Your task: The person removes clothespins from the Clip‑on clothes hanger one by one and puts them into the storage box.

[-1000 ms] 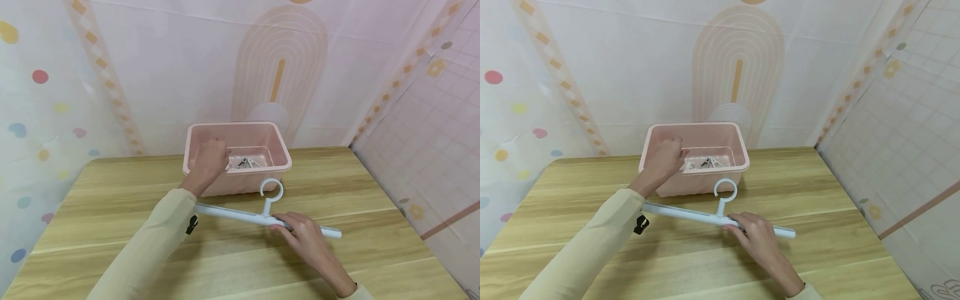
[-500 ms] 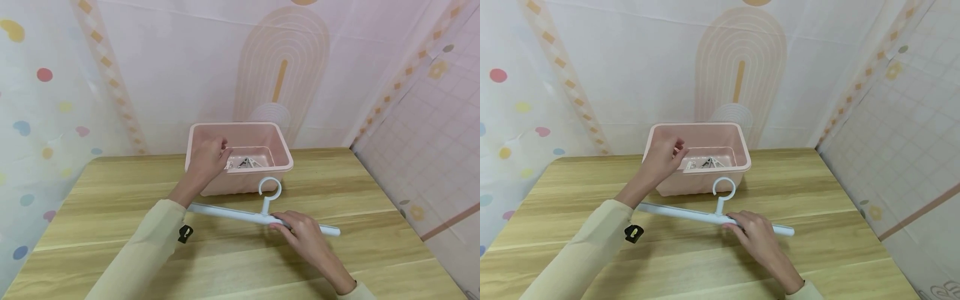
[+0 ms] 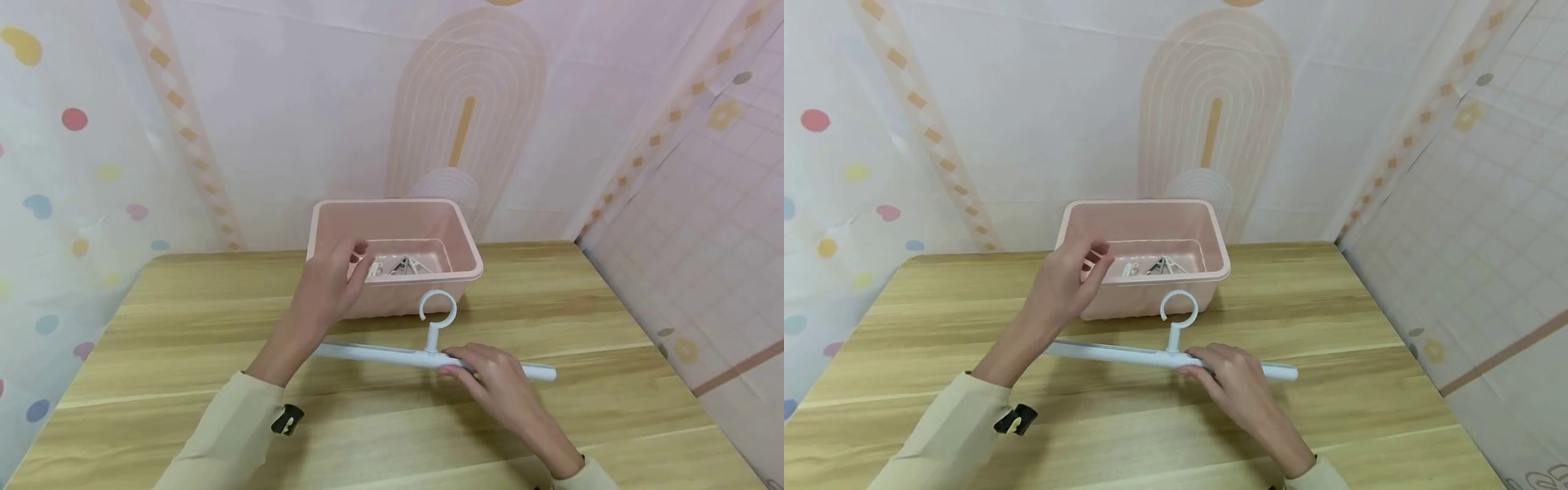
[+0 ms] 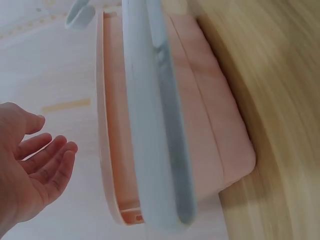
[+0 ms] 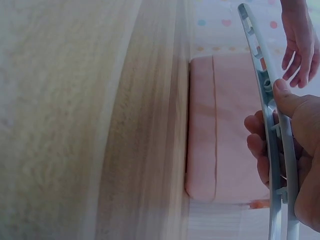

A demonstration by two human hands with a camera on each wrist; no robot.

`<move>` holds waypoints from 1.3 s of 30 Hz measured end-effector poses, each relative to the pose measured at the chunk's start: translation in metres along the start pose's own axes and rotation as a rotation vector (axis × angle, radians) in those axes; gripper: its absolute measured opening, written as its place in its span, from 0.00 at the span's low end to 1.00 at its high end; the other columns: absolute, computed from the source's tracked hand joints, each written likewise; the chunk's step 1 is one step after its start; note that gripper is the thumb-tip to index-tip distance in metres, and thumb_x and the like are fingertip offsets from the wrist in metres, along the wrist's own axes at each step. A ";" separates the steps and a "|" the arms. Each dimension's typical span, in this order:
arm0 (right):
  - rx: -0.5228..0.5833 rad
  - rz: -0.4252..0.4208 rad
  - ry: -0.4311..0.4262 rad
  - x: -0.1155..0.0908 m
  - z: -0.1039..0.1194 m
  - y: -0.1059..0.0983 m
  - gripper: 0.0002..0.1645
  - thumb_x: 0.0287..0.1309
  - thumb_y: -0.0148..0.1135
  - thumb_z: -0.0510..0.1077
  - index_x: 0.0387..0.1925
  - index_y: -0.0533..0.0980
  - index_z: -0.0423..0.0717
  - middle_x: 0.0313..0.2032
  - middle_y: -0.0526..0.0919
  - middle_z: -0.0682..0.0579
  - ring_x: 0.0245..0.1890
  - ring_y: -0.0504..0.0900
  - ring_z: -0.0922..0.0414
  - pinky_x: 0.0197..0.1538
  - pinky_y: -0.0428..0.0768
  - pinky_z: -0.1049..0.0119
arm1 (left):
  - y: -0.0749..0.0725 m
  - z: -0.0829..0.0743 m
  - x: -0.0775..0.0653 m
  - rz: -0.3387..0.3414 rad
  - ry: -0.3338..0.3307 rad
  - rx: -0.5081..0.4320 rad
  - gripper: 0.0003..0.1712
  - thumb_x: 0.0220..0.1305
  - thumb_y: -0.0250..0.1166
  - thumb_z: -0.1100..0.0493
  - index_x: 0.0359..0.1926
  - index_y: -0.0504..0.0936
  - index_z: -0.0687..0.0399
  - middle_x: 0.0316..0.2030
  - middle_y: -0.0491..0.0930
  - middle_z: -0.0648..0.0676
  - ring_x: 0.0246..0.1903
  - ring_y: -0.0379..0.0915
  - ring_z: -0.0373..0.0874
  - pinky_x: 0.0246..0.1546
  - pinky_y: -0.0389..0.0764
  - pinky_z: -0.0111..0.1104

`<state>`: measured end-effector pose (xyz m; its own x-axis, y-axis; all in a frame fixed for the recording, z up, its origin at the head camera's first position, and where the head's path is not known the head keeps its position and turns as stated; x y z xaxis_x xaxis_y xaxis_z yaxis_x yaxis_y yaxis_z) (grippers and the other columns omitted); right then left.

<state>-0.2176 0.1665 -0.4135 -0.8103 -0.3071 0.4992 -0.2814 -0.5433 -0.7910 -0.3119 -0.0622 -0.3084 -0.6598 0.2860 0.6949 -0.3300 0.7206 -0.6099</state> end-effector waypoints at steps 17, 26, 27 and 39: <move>0.044 -0.001 -0.149 -0.002 0.004 -0.001 0.12 0.57 0.71 0.46 0.44 0.85 0.54 0.34 0.86 0.63 0.30 0.75 0.72 0.33 0.74 0.80 | -0.022 -0.001 -0.048 -0.017 -0.002 -0.036 0.08 0.63 0.68 0.67 0.42 0.81 0.65 0.34 0.84 0.58 0.34 0.83 0.48 0.34 0.86 0.38; 0.059 0.144 -0.199 -0.003 0.004 0.005 0.14 0.64 0.66 0.46 0.50 0.82 0.53 0.34 0.83 0.64 0.31 0.72 0.73 0.35 0.74 0.78 | -0.022 0.004 -0.075 0.073 -0.077 -0.050 0.07 0.64 0.67 0.66 0.43 0.81 0.61 0.33 0.84 0.53 0.34 0.83 0.42 0.34 0.86 0.37; 0.053 0.156 -0.198 -0.002 0.004 0.006 0.13 0.65 0.66 0.47 0.51 0.82 0.53 0.34 0.83 0.64 0.30 0.71 0.73 0.34 0.74 0.78 | -0.022 0.005 -0.077 0.082 -0.085 -0.051 0.07 0.64 0.67 0.65 0.43 0.81 0.60 0.33 0.84 0.52 0.33 0.82 0.42 0.34 0.86 0.37; 0.049 0.160 -0.217 0.003 0.002 0.008 0.08 0.64 0.65 0.43 0.44 0.82 0.50 0.36 0.86 0.61 0.37 0.81 0.69 0.40 0.82 0.73 | -0.017 0.012 -0.088 0.124 -0.164 -0.041 0.09 0.64 0.68 0.65 0.44 0.81 0.61 0.37 0.86 0.55 0.37 0.83 0.45 0.37 0.87 0.38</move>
<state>-0.2212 0.1592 -0.4177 -0.7114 -0.5496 0.4379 -0.1292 -0.5102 -0.8503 -0.2567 -0.1072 -0.3637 -0.7955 0.2698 0.5425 -0.2140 0.7125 -0.6682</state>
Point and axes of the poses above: each hand's wrist, its own x-axis towards the middle knuckle, its own y-axis out of the palm, z = x × y, the point moved 6 cm from there along x, towards the middle knuckle
